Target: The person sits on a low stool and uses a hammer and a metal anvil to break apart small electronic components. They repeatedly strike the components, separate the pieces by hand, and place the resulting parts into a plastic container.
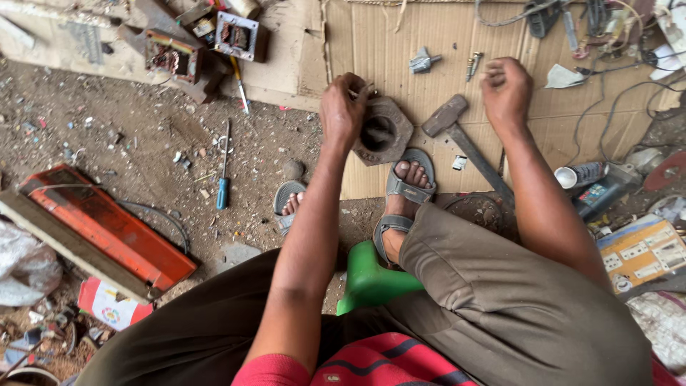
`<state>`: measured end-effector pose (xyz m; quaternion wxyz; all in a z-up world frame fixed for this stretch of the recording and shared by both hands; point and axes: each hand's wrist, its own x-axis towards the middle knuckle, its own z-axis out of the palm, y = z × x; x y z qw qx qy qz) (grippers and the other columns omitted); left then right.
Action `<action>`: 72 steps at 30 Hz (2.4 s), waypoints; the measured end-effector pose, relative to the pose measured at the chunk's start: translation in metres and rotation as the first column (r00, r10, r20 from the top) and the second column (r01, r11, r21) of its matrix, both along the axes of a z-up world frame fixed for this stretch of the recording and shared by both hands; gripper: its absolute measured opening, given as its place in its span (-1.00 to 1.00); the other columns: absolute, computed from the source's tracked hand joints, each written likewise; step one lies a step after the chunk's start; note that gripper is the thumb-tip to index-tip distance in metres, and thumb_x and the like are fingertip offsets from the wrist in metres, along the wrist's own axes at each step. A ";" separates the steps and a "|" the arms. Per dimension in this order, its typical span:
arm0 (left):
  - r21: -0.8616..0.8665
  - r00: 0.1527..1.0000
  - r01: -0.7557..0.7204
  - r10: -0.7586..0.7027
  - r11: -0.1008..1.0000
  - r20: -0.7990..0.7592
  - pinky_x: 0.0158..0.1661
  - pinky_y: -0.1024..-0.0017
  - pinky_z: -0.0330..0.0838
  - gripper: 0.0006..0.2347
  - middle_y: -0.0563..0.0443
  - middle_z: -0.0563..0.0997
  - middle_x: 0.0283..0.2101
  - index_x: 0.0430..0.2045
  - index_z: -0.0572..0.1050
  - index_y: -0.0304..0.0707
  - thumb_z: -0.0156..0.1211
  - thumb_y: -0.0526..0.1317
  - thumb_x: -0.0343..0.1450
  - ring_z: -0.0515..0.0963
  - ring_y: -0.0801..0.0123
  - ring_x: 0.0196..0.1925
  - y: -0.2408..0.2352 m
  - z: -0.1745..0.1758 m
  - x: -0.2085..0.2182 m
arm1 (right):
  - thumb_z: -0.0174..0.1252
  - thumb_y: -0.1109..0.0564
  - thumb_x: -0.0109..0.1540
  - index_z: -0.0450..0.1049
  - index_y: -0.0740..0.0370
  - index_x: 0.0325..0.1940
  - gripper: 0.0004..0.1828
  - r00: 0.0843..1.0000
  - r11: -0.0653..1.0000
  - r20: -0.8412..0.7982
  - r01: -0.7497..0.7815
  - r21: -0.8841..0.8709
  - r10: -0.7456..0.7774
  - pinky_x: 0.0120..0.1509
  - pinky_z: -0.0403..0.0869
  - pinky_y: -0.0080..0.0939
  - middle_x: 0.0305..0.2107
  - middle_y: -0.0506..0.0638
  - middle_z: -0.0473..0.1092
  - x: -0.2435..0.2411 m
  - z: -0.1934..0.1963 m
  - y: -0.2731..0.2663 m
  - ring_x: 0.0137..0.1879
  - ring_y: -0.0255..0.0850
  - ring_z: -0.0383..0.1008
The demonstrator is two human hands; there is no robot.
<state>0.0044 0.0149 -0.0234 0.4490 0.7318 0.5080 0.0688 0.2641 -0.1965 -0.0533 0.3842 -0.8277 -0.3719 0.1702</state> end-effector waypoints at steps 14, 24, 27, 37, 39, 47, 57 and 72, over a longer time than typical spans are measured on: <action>0.030 0.979 0.000 -0.006 1.000 0.205 -0.02 0.24 0.60 -0.78 -0.20 0.55 0.00 -0.17 0.57 -0.35 0.34 -0.35 0.33 0.66 0.10 -0.05 -0.019 0.013 0.001 | 0.41 0.24 0.14 0.53 0.17 -0.21 -0.80 0.912 0.961 0.400 0.024 -0.274 0.091 0.10 0.23 -0.01 -0.42 -0.05 0.51 -0.007 -0.034 0.011 -0.14 -0.06 0.50; -0.246 0.856 0.135 0.012 0.960 0.517 -0.24 0.49 0.56 -0.78 -0.03 0.72 -0.21 -0.10 0.64 -0.33 0.32 -0.28 0.40 0.64 0.46 -0.30 -0.055 0.044 0.023 | 0.29 0.28 0.35 0.56 0.33 -0.09 -0.93 0.768 0.968 -0.622 0.010 0.249 0.152 -0.14 0.45 -0.34 -0.35 0.01 0.52 -0.043 0.045 0.003 -0.29 -0.38 0.48; -0.460 0.875 0.165 0.086 0.873 0.477 -0.32 0.50 0.42 -0.76 -0.03 0.66 -0.38 -0.09 0.67 -0.35 0.35 -0.23 0.41 0.53 0.49 -0.38 -0.063 0.049 0.026 | 0.29 0.26 0.29 0.55 0.32 -0.12 -0.89 0.557 0.913 -0.781 0.096 0.397 0.282 -0.11 0.56 -0.30 -0.31 0.01 0.55 -0.068 0.063 0.005 -0.25 -0.32 0.54; -0.575 0.720 0.239 0.255 0.782 0.645 -0.18 0.51 0.48 -0.82 0.05 0.66 -0.26 -0.18 0.68 -0.39 0.35 -0.25 0.44 0.58 0.54 -0.22 -0.067 0.052 0.026 | 0.32 0.20 0.33 0.52 0.38 -0.08 -0.82 0.525 0.955 -0.820 0.040 0.293 0.229 -0.03 0.46 -0.40 -0.27 -0.01 0.51 -0.084 0.099 0.015 -0.17 -0.38 0.47; -0.637 0.736 0.226 0.299 0.737 0.607 -0.25 0.52 0.47 -0.81 0.06 0.68 -0.31 -0.20 0.67 -0.41 0.36 -0.24 0.42 0.59 0.54 -0.29 -0.068 0.047 0.027 | 0.31 0.19 0.33 0.51 0.38 -0.08 -0.81 0.532 0.958 -0.816 0.031 0.284 0.225 -0.03 0.47 -0.39 -0.27 -0.01 0.52 -0.084 0.100 0.017 -0.17 -0.38 0.48; -0.301 0.864 0.078 0.087 0.950 0.496 -0.29 0.50 0.53 -0.84 -0.02 0.69 -0.34 -0.28 0.62 -0.35 0.37 -0.23 0.41 0.62 0.48 -0.35 -0.058 0.031 0.027 | 0.27 0.21 0.31 0.57 0.33 -0.12 -0.88 0.872 0.970 -0.443 -0.243 -0.026 0.207 -0.21 0.52 -0.29 -0.33 0.04 0.54 -0.068 0.070 0.009 -0.27 -0.31 0.54; 0.139 0.984 0.163 -0.150 0.977 -0.099 -0.12 0.14 0.50 -0.77 -0.24 0.62 -0.08 -0.22 0.59 -0.37 0.36 -0.20 0.36 0.63 -0.05 -0.09 0.018 0.005 0.014 | 0.50 0.23 0.21 0.48 0.35 -0.09 -0.66 0.959 0.970 0.277 0.008 -0.244 0.062 -0.21 0.44 -0.10 -0.37 0.09 0.49 0.017 -0.032 0.019 -0.27 -0.11 0.53; -0.425 0.855 0.265 -0.007 0.865 0.519 -0.16 0.38 0.59 -0.62 -0.15 0.75 -0.22 -0.01 0.59 -0.42 0.43 -0.18 0.34 0.71 0.30 -0.22 -0.077 0.083 0.024 | 0.29 0.25 0.32 0.47 0.38 0.10 -0.71 0.682 0.921 -0.722 0.199 0.336 0.117 0.01 0.58 -0.32 -0.17 0.02 0.51 -0.105 0.090 0.001 -0.10 -0.30 0.56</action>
